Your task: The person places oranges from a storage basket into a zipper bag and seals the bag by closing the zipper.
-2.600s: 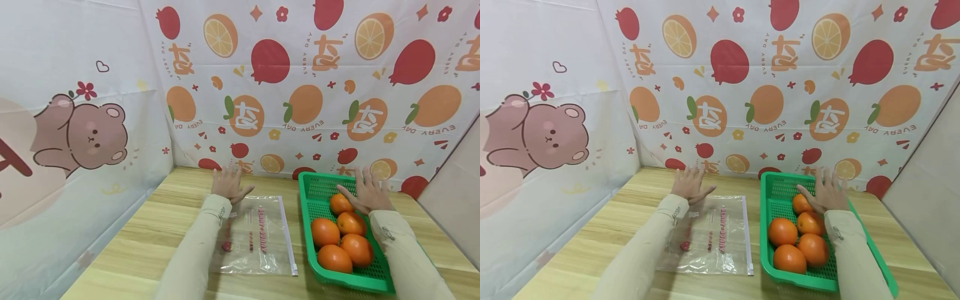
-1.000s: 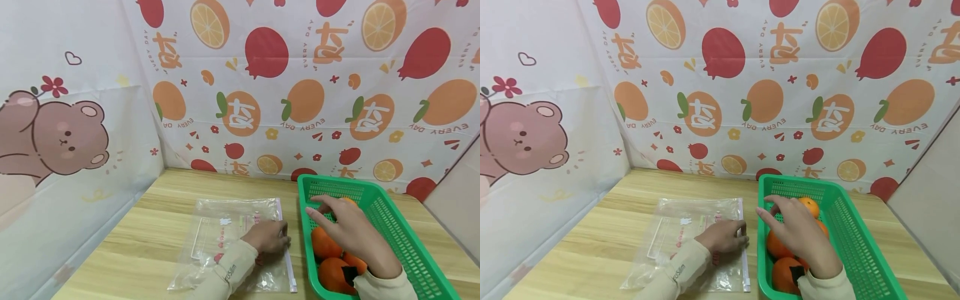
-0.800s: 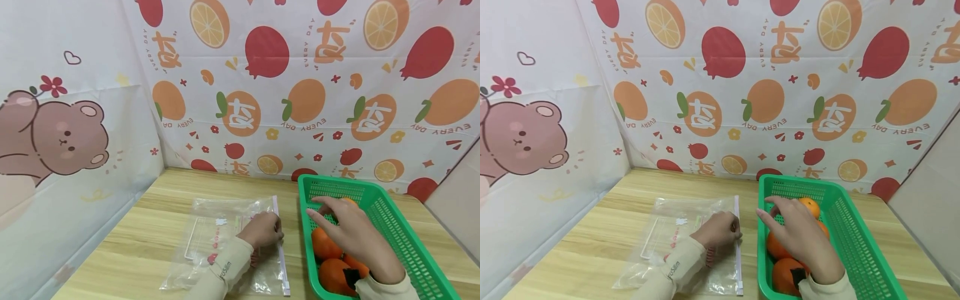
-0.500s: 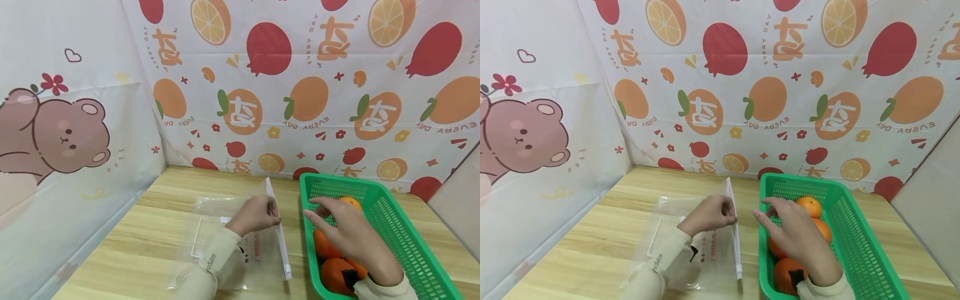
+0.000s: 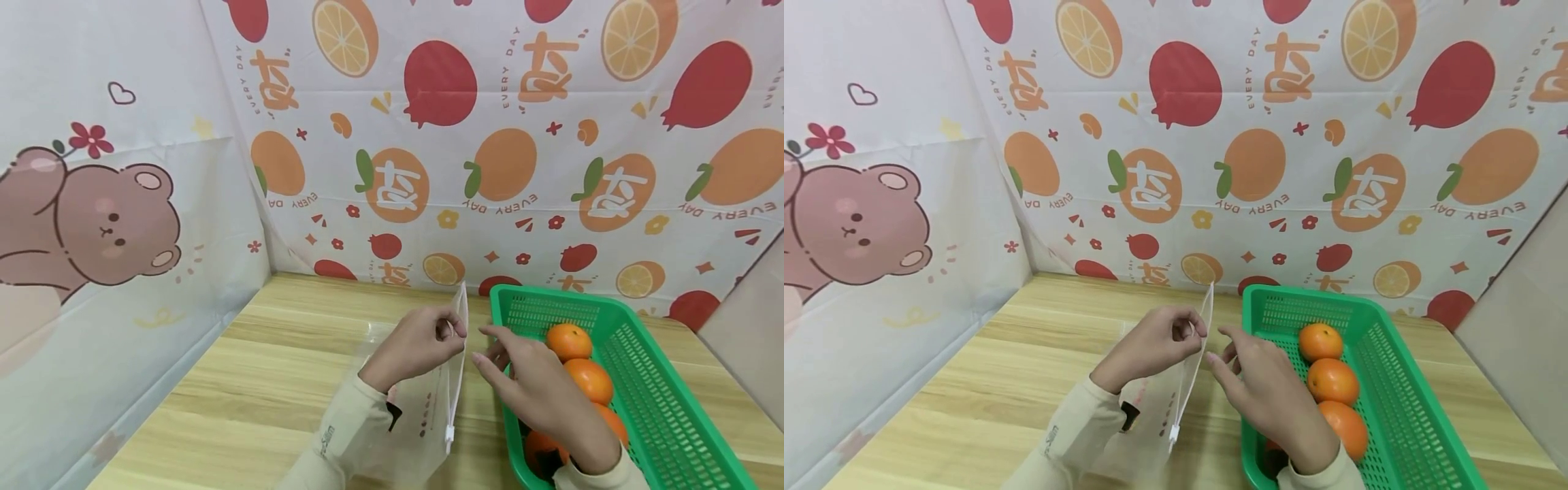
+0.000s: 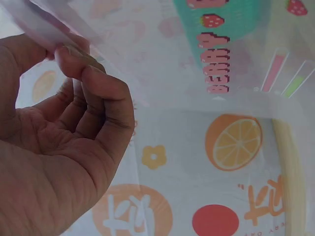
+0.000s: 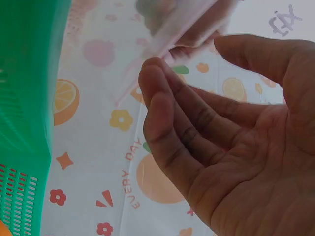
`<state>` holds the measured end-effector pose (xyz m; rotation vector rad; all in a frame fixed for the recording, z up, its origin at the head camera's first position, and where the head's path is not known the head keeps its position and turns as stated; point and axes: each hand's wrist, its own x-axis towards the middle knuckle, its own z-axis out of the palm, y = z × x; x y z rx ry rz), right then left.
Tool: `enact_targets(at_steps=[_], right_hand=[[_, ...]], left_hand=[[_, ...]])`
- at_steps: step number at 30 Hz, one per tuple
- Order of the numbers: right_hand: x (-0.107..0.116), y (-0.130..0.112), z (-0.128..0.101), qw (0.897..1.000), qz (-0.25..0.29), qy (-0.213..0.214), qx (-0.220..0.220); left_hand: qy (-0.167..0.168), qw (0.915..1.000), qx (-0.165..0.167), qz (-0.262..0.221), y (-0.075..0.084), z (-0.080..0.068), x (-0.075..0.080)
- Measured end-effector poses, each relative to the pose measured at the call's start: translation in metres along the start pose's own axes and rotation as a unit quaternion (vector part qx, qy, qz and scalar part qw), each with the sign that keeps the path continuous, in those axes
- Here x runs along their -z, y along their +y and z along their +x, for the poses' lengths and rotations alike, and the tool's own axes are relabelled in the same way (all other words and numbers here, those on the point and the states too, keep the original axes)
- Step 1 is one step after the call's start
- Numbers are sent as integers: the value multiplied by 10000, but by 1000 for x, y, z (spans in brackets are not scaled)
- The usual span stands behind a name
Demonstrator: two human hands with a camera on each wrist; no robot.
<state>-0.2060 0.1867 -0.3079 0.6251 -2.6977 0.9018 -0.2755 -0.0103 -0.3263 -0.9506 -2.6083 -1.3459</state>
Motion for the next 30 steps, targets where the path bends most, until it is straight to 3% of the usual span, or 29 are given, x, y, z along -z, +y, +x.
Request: enact_targets(at_steps=[7, 13, 21, 25, 30], right_hand=[[-1, -4, -3, 9983, 381, 25, -431], [-2, -3, -4, 9978, 593, -195, -212], [-4, 2, -4, 9982, 522, -218, 216], [-5, 3, -4, 9998, 103, -155, 123], [-7, 5, -5, 9994, -292, -49, -185]], left_hand=[[194, 9996, -180, -85, 11, -4, -3], [383, 9985, -295, -247, 18, -8, -8], [38, 9973, -364, -630, 24, -14, 2], [-216, 9989, -207, -370, 22, -18, 14], [-525, 9974, 62, 493, 16, -25, 34]])
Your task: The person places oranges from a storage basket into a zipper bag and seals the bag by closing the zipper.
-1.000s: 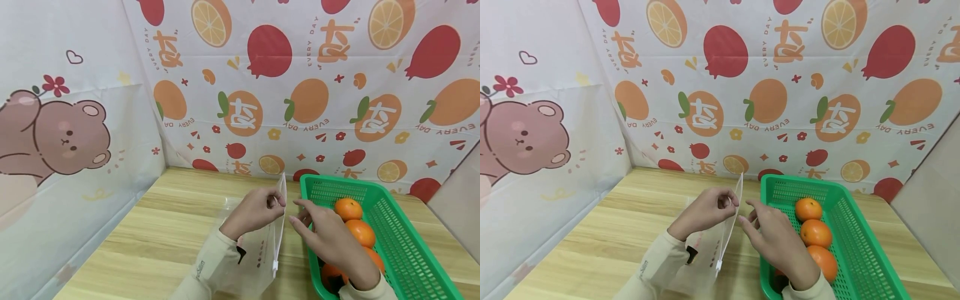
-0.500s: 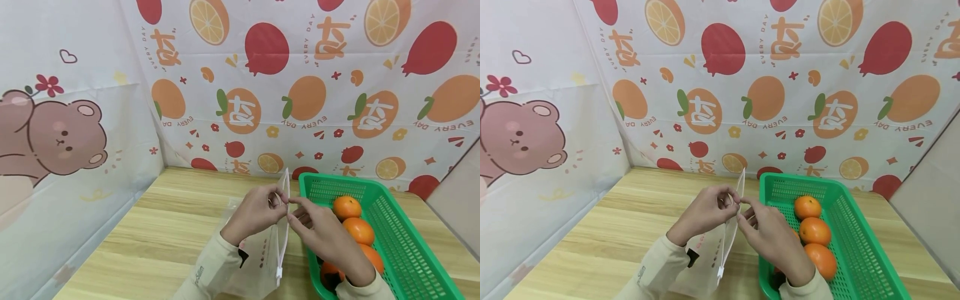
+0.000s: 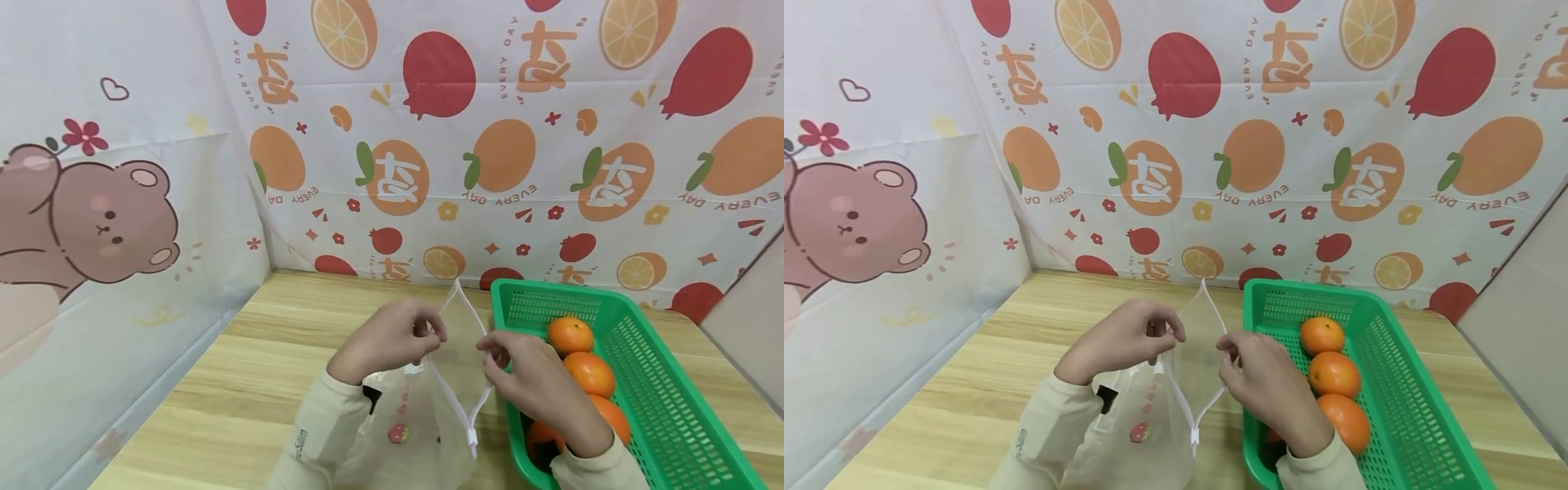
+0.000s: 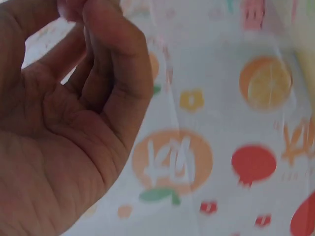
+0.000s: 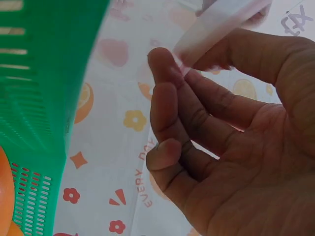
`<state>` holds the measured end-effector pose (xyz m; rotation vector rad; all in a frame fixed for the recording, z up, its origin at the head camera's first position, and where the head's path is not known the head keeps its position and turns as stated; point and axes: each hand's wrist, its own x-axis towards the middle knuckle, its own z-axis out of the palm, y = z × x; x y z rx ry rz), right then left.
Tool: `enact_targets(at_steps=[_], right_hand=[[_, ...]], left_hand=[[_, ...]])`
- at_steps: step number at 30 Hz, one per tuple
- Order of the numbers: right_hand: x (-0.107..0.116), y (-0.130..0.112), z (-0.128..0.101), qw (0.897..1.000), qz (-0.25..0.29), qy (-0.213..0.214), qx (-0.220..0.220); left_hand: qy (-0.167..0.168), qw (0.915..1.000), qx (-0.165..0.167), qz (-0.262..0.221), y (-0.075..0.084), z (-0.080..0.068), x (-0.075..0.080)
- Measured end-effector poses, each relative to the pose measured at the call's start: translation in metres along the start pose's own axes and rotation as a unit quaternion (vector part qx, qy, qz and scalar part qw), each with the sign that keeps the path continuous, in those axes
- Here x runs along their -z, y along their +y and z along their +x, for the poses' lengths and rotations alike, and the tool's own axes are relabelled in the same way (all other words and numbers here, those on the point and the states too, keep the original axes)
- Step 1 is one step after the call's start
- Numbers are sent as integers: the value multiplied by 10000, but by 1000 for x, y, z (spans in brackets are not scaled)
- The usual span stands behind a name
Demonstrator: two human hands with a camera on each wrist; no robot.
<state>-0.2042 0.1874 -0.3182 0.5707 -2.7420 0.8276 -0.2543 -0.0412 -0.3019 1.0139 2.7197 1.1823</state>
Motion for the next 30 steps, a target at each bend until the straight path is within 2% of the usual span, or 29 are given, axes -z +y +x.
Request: enact_targets(at_steps=[2, 5, 9, 14, 22, 27, 30], right_hand=[[0, 1, 0, 9999, -72, 4, -76], [1, 4, 0, 9998, -129, 12, -156], [3, 8, 0, 9994, 2, -11, -343], [6, 11, 1, 9971, 74, -107, -755], [8, 13, -1, 9920, 461, -357, -1117], [8, 14, 0, 9931, 553, -387, -962], [6, 16, -1, 9941, 546, -454, -817]], left_hand=[[-69, 9994, 175, 282, -2, -4, 8], [-109, 9981, 399, 448, -5, -9, 19], [-145, 9971, 595, 459, -8, -17, 35], [-144, 9978, 577, 283, -12, -26, 51], [-194, 9989, 437, -21, -21, -32, 59], [-121, 9991, 411, -31, -22, -33, 60], [-75, 9993, 361, 11, -21, -32, 54]])
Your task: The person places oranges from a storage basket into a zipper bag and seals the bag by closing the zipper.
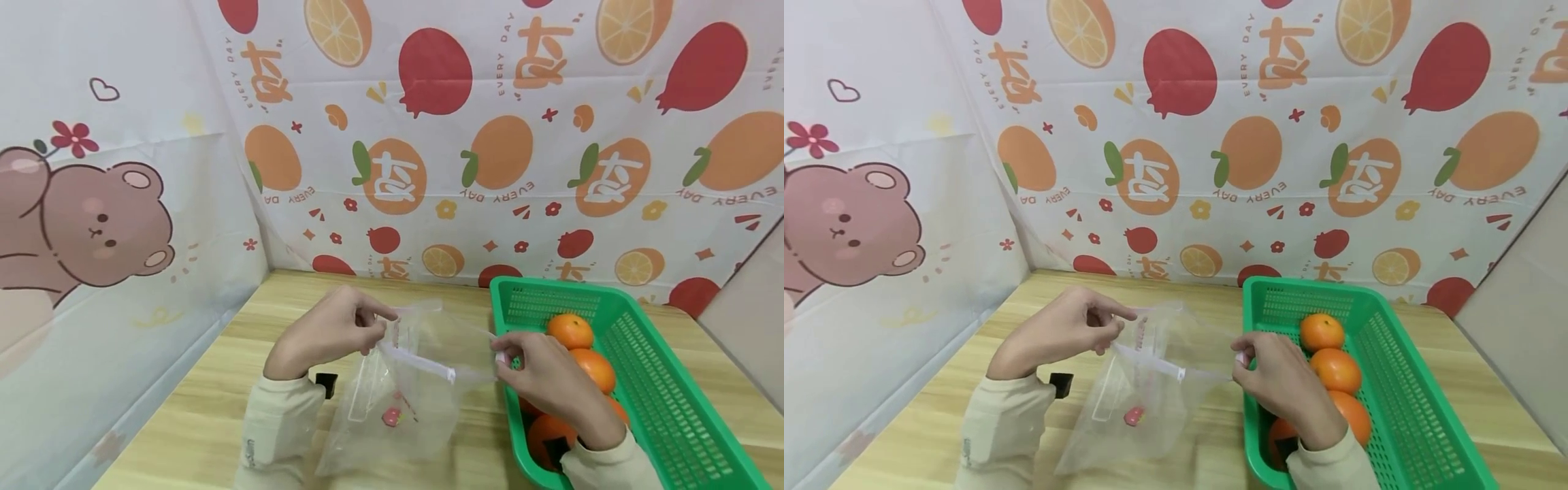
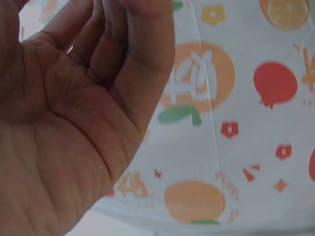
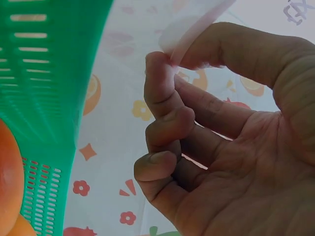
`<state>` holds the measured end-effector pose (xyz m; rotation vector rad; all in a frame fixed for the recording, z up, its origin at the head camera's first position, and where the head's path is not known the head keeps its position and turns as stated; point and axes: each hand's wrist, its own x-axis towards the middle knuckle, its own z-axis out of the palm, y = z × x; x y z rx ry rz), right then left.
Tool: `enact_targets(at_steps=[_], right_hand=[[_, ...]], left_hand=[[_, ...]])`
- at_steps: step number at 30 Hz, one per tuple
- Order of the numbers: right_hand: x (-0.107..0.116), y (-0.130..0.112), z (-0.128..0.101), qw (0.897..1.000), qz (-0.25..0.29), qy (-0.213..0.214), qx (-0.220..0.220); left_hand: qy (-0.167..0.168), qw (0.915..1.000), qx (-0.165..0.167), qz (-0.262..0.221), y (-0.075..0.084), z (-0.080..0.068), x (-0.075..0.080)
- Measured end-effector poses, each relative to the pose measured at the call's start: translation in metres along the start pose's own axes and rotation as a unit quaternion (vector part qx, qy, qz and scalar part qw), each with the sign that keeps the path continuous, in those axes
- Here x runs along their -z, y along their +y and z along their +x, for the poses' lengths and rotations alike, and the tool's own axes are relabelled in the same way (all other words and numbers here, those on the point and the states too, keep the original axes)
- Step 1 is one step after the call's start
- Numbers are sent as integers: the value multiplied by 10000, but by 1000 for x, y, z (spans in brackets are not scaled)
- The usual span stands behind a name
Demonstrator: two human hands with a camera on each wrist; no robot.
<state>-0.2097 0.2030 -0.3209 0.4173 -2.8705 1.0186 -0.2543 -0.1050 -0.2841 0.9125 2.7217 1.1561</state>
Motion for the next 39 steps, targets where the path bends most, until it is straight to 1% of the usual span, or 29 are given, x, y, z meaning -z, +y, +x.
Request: enact_targets(at_steps=[5, 7, 12, 13, 15, 17, 18, 21, 23, 25, 28, 30, 32, 34, 37, 39], right_hand=[[1, 2, -1, 9990, -187, -186, 366], [3, 2, -2, 9977, -212, -238, 600], [13, 0, -14, 9933, -297, -372, 1053], [17, -1, -19, 9926, -313, -353, 1122], [26, -2, -28, 9917, -393, -186, 1206], [37, -4, -37, 9917, -481, 37, 1195], [43, -4, -40, 9923, -521, 118, 1120], [61, 1, -40, 9887, -957, 376, 1088], [73, 7, -33, 9843, -1326, 401, 1096], [84, 16, -20, 9786, -1695, 393, 1098], [95, 33, 4, 9737, -2115, 215, 822], [98, 48, 22, 9703, -2329, 58, 651], [98, 63, 38, 9685, -2443, -168, 463], [96, 79, 52, 9675, -2467, -492, 247], [89, 99, 67, 9652, -2424, -962, -170], [84, 108, 75, 9616, -2433, -1201, -413]], left_hand=[[85, 9998, -174, -33, 9, 10, -18], [151, 9995, -272, -33, 13, 16, -26], [261, 9983, -491, 190, 19, 27, -42], [278, 9981, -505, 230, 20, 29, -44], [302, 9980, -509, 243, 21, 31, -47], [322, 9979, -518, 229, 21, 34, -50], [330, 9979, -521, 217, 21, 35, -52], [359, 9978, -526, 205, 21, 38, -55], [382, 9977, -494, 246, 20, 39, -55], [380, 9980, -436, 266, 20, 39, -56], [310, 9985, -396, 236, 18, 41, -56], [260, 9987, -387, 185, 17, 42, -57], [232, 9989, -381, 161, 17, 43, -57], [203, 9990, -376, 148, 17, 44, -58], [169, 9990, -371, 159, 17, 45, -59], [151, 9990, -388, 186, 16, 46, -59]])
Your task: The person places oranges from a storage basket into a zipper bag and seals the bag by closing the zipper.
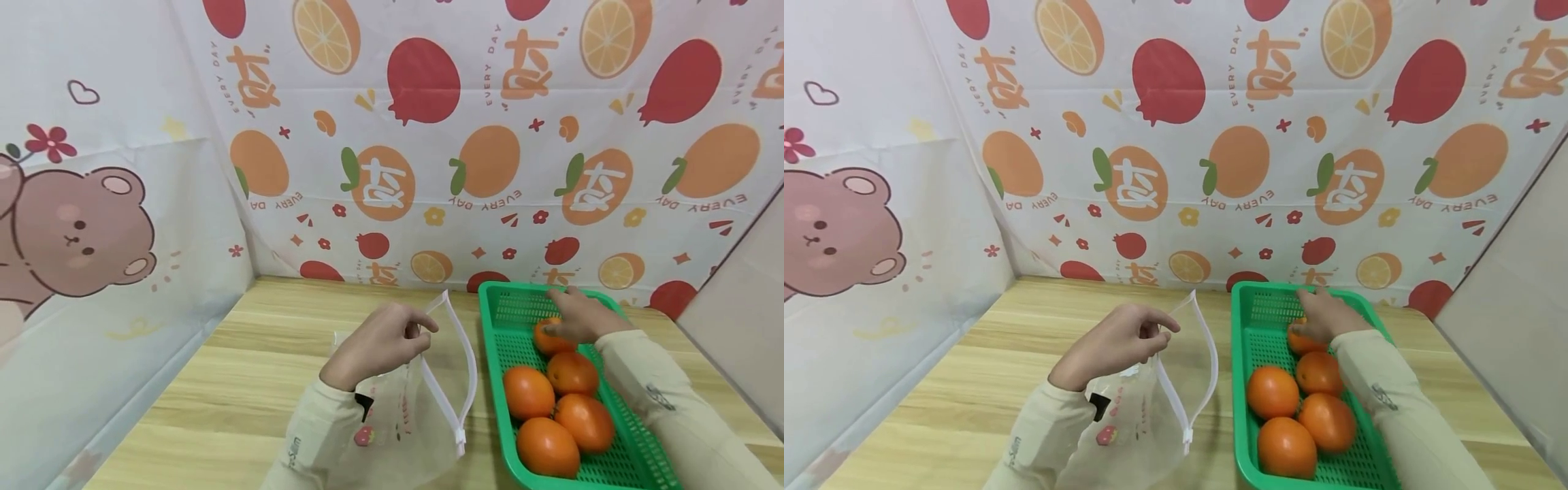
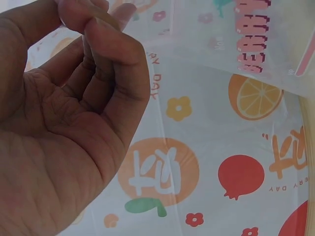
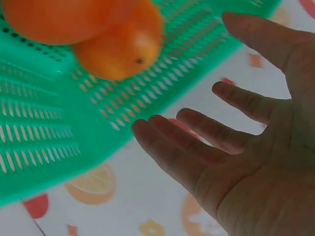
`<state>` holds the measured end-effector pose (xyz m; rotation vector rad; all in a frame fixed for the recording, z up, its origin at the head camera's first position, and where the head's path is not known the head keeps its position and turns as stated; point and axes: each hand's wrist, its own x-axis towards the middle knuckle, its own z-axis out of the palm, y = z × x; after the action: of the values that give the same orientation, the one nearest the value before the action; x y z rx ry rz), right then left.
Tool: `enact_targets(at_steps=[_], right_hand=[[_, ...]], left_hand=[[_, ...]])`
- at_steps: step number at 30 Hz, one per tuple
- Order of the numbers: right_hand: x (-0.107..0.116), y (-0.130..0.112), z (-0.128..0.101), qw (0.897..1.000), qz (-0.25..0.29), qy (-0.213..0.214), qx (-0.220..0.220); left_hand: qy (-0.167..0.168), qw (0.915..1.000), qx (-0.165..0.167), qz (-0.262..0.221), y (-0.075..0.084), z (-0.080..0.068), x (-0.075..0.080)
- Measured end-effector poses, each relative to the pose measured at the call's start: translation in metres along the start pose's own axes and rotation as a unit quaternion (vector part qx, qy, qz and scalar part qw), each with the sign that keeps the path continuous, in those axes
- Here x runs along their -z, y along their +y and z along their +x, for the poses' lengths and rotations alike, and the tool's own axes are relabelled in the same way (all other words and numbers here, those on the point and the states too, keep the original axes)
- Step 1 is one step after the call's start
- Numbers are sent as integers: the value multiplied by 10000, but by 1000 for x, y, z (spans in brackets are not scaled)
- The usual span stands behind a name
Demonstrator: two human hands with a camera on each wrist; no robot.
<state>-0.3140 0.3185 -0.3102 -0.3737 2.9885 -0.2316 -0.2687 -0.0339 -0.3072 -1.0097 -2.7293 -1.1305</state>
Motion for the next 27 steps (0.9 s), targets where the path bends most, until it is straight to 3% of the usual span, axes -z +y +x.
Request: enact_targets(at_steps=[7, 16, 22, 27], right_hand=[[-19, 11, 17, 9979, 102, -534, -351], [-45, 33, 23, 9939, 714, -630, -560], [-38, 38, 17, 9952, 951, -153, -149], [-22, 25, 4, 9883, 1406, 489, 324]], left_hand=[[-44, 10000, -41, 3, -1, 0, -3], [-53, 10000, 33, 50, 0, 0, -6], [-61, 10000, 40, 40, 0, 0, -6], [-4, 10000, 68, 55, 0, 0, -5]])
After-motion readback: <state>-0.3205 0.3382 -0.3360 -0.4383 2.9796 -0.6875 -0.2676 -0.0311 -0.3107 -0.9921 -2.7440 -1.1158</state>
